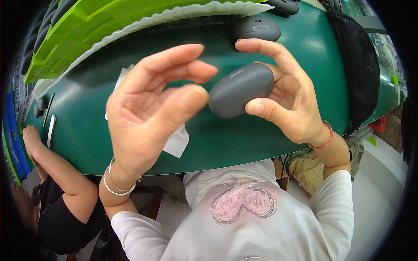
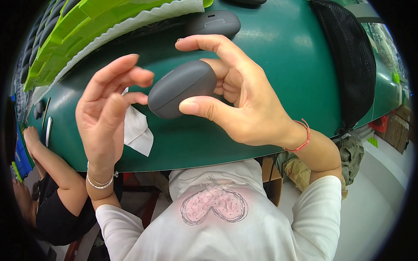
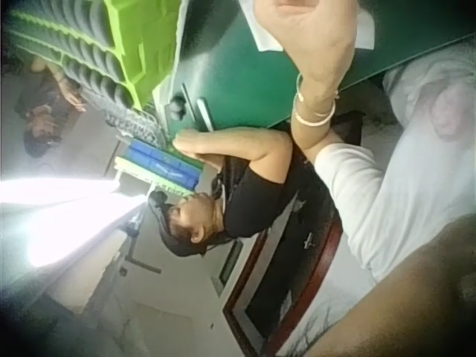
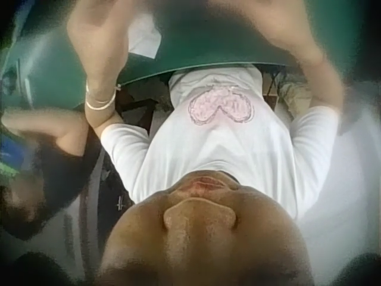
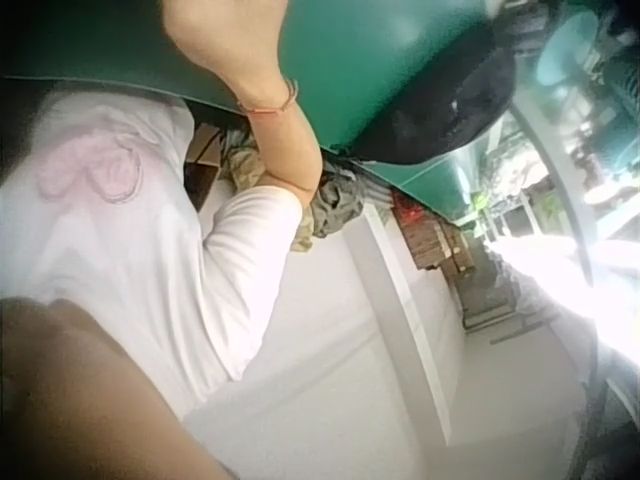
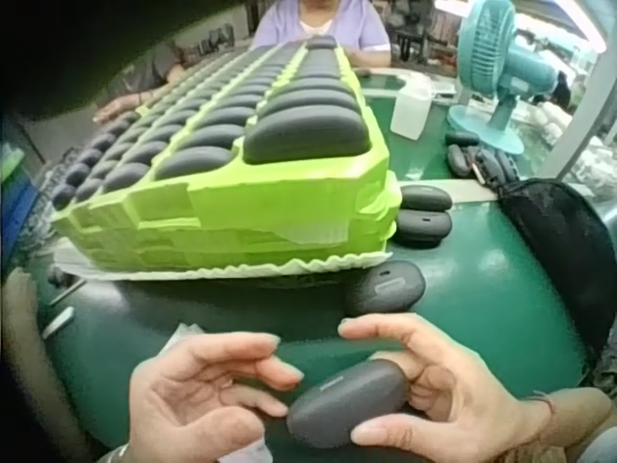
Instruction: The person assembles small electronic device cases by hand, fitting internal circuitry into the cases.
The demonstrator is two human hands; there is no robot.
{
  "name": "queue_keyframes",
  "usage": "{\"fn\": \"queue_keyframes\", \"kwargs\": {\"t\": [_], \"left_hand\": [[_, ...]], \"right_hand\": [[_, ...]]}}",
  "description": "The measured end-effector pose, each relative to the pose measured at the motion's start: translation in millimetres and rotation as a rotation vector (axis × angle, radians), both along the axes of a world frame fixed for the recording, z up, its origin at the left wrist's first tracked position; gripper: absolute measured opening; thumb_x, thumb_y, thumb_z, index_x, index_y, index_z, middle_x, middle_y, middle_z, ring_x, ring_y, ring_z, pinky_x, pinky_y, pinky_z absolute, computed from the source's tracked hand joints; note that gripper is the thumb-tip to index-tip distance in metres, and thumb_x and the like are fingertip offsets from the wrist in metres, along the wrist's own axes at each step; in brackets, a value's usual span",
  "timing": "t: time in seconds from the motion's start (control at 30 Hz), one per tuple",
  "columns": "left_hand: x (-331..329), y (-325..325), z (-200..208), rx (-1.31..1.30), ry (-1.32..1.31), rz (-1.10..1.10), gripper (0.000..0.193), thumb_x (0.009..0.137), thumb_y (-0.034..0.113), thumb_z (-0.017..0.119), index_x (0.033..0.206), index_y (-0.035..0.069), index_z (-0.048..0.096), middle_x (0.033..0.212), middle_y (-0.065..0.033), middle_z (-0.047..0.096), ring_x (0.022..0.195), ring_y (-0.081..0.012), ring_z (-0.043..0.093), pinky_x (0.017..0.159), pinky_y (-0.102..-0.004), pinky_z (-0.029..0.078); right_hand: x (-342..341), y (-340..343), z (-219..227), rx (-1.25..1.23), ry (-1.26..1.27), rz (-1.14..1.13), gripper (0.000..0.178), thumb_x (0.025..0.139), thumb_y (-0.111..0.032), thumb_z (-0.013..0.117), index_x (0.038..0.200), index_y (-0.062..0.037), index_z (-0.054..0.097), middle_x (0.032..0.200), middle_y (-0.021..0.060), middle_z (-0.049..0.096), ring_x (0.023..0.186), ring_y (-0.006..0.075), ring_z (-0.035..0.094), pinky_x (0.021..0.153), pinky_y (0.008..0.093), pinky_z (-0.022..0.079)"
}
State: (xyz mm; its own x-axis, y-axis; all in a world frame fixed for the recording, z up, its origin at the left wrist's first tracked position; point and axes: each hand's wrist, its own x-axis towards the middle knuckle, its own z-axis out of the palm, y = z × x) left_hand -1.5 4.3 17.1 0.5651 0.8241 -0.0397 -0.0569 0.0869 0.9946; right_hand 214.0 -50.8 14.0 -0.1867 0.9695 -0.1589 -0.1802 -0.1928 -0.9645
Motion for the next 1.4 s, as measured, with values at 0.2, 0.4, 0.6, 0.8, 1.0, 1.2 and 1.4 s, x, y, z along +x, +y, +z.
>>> {"fn": "queue_keyframes", "kwargs": {"t": [0.2,0.4,0.6,0.8,1.0,1.2,1.4], "left_hand": [[-0.3,-0.6,-2.9,0.019,0.066,-0.075,0.054,0.098,0.038,0.054,0.125,-0.009,0.053,0.107,-0.0135,0.062,0.091,-0.0135,0.059,0.071,-0.0244,0.049],[-0.3,-1.0,-3.7,-0.103,0.092,-0.11,0.051,0.104,0.035,0.038,0.124,-0.009,0.053,0.101,-0.0125,0.064,0.084,-0.0116,0.061,0.07,-0.0232,0.049],[3.5,-4.6,0.6,-0.182,0.073,-0.115,0.043,0.099,0.026,0.052,0.126,-0.008,0.053,0.094,-0.0081,0.065,0.082,-0.0096,0.061,0.068,-0.0212,0.048],[2.6,-3.5,-2.9,-0.186,0.071,-0.137,0.043,0.092,0.016,0.063,0.127,-0.007,0.052,0.091,-0.0058,0.064,0.079,-0.0083,0.059,0.067,-0.0196,0.048],[2.3,-3.6,-1.0,-0.254,0.084,-0.138,0.042,0.094,0.018,0.061,0.126,-0.008,0.052,0.094,-0.0077,0.064,0.081,-0.0101,0.06,0.072,-0.0229,0.049],[0.6,-10.0,-4.8,0.25,0.137,-0.211,0.053,0.083,0.015,0.071,0.124,-0.011,0.052,0.106,-0.0138,0.063,0.095,-0.0199,0.063,0.085,-0.0313,0.05],[2.6,-5.1,-3.3,0.663,0.239,-0.202,0.057,0.075,0.017,0.078,0.118,-0.012,0.056,0.093,-0.0153,0.063,0.078,-0.018,0.058,0.069,-0.0289,0.046]], "right_hand": [[0.8,4.0,3.5,-0.178,0.139,0.042,0.077,0.081,-0.029,0.075,0.139,0.0024,0.034,0.1,0.0096,0.063,0.087,0.0147,0.063,0.072,0.0261,0.052],[0.2,2.6,1.9,-0.222,0.143,0.058,0.073,0.083,-0.031,0.072,0.138,0.0016,0.036,0.099,0.0106,0.063,0.085,0.0149,0.063,0.066,0.0256,0.053],[3.3,1.8,4.0,-0.217,0.092,0.089,0.063,0.086,-0.027,0.069,0.135,0.0009,0.04,0.102,0.0116,0.062,0.086,0.0148,0.063,0.064,0.0248,0.053],[1.9,-2.3,2.3,-0.153,0.028,0.057,0.055,0.088,-0.024,0.067,0.132,0.0005,0.045,0.113,0.0112,0.058,0.088,0.0147,0.063,0.064,0.0247,0.054],[1.1,-3.2,1.1,-0.107,0.111,0.048,0.059,0.081,-0.019,0.075,0.13,0.0013,0.047,0.121,0.0098,0.054,0.098,0.0162,0.061,0.079,0.0274,0.054],[5.1,-5.1,-2.8,0.082,0.026,0.067,0.074,0.066,-0.018,0.089,0.125,0.0025,0.05,0.117,0.0095,0.055,0.106,0.0179,0.058,0.09,0.0299,0.049],[6.2,-6.6,-2.7,0.251,-0.052,0.078,0.076,0.061,-0.023,0.092,0.12,0.0038,0.052,0.114,0.0111,0.056,0.106,0.0188,0.059,0.089,0.0305,0.049]]}}
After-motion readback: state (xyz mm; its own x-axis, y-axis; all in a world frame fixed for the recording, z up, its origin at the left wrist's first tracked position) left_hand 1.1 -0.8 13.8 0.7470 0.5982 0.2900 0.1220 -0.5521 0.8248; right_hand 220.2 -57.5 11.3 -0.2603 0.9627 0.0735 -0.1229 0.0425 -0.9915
